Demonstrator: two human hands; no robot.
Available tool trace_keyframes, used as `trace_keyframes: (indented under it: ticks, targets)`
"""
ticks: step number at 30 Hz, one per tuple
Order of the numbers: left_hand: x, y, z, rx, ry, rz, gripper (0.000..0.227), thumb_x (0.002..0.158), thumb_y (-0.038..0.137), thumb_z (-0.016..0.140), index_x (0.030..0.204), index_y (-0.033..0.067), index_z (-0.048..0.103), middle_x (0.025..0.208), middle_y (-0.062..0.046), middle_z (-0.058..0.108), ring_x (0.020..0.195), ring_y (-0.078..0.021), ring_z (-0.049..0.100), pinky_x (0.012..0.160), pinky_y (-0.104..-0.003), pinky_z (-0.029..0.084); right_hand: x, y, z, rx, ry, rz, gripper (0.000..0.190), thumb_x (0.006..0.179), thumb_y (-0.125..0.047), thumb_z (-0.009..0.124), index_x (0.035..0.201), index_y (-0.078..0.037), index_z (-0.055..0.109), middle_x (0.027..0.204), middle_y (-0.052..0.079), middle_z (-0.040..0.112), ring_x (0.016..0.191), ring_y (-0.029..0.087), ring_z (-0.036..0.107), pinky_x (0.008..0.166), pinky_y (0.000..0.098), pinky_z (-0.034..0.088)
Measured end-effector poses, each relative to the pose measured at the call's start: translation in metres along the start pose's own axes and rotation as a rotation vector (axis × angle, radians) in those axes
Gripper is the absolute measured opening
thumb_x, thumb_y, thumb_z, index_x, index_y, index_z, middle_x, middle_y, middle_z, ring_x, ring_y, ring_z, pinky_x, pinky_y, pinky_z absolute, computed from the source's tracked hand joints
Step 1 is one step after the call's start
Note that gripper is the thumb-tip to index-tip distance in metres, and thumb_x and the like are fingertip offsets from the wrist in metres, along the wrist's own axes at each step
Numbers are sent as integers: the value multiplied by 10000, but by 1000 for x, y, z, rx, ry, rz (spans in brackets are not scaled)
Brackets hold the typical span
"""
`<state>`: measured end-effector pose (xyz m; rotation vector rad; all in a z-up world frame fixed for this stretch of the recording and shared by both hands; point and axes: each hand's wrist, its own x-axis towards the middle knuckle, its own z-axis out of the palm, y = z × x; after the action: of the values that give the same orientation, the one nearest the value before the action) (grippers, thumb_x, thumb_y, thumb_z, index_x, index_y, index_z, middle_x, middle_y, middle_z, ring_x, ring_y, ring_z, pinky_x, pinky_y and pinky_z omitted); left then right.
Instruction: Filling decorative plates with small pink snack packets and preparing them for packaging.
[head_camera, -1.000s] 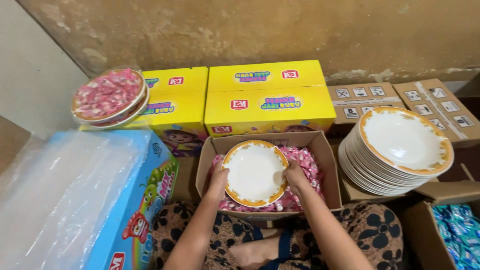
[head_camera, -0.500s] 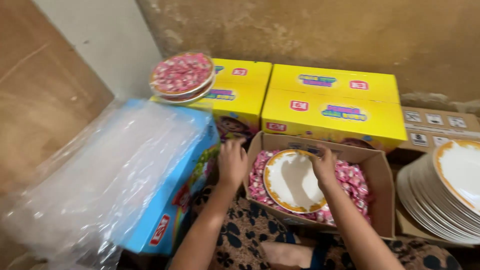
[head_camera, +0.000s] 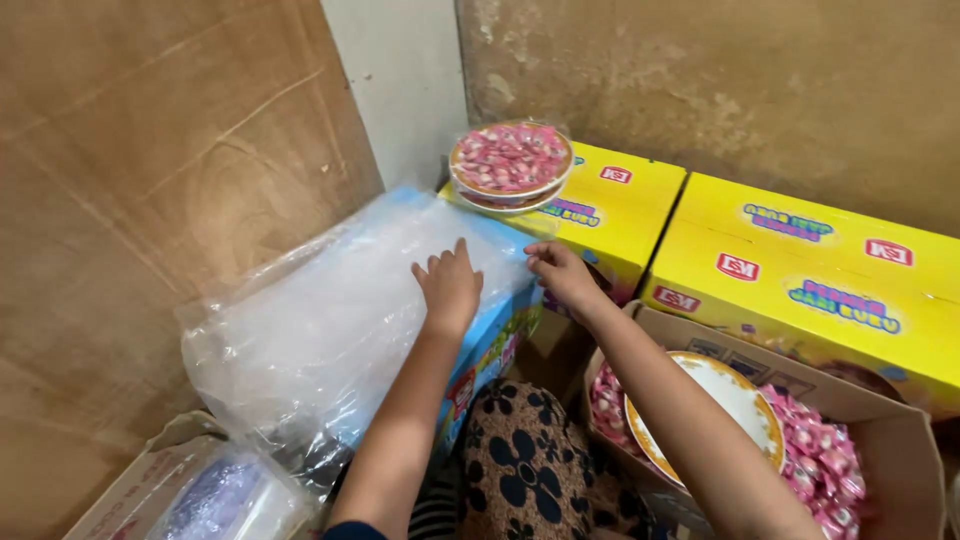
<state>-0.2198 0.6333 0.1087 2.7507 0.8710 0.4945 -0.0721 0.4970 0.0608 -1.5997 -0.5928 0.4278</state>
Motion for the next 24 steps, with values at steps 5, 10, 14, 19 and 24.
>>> trace_keyframes:
  ticks: [5, 10, 14, 19, 24]
  targets:
    - [-12, -41, 47, -3, 98, 183, 200, 923, 83, 641, 1105, 129, 712, 943, -32, 609, 1013, -247, 579, 1057, -571, 299, 24, 19, 14, -5, -33, -2, 356, 893, -236, 718, 1222, -99, 708, 1034, 139, 690, 966, 217, 673, 820, 368, 601]
    - [-91, 7, 7, -141, 439, 481, 310, 884, 4, 519, 1029, 254, 631, 946, 66, 521, 886, -165, 560, 907, -411, 448, 21, -1, 1, 170, -40, 87, 486, 974, -385, 649, 1292, -22, 595, 1122, 247, 679, 980, 310, 702, 847, 435, 607]
    - [-148, 41, -5, -262, 148, 668, 243, 873, -27, 557, 976, 148, 690, 937, -3, 639, 950, -218, 612, 965, -452, 454, -3, -26, -32, 423, -58, 161, 610, 926, -235, 645, 1435, -107, 334, 1053, 299, 676, 727, 346, 706, 613, 414, 599]
    - [-178, 64, -1, -430, 194, 841, 122, 820, 1, 535, 874, 105, 570, 867, -38, 557, 821, -239, 488, 752, -358, 356, -51, -33, -104, 393, -8, 81, 445, 926, 36, 553, 1360, -55, 511, 904, 228, 731, 531, 242, 653, 530, 305, 546]
    - [-190, 114, 10, -423, 139, 930, 67, 874, 206, 443, 858, 142, 449, 873, -44, 462, 868, -243, 428, 823, -373, 349, -128, -1, -199, 324, 491, -178, 147, 907, -4, 704, 959, -141, 713, 928, 26, 701, 741, 129, 647, 585, 242, 537]
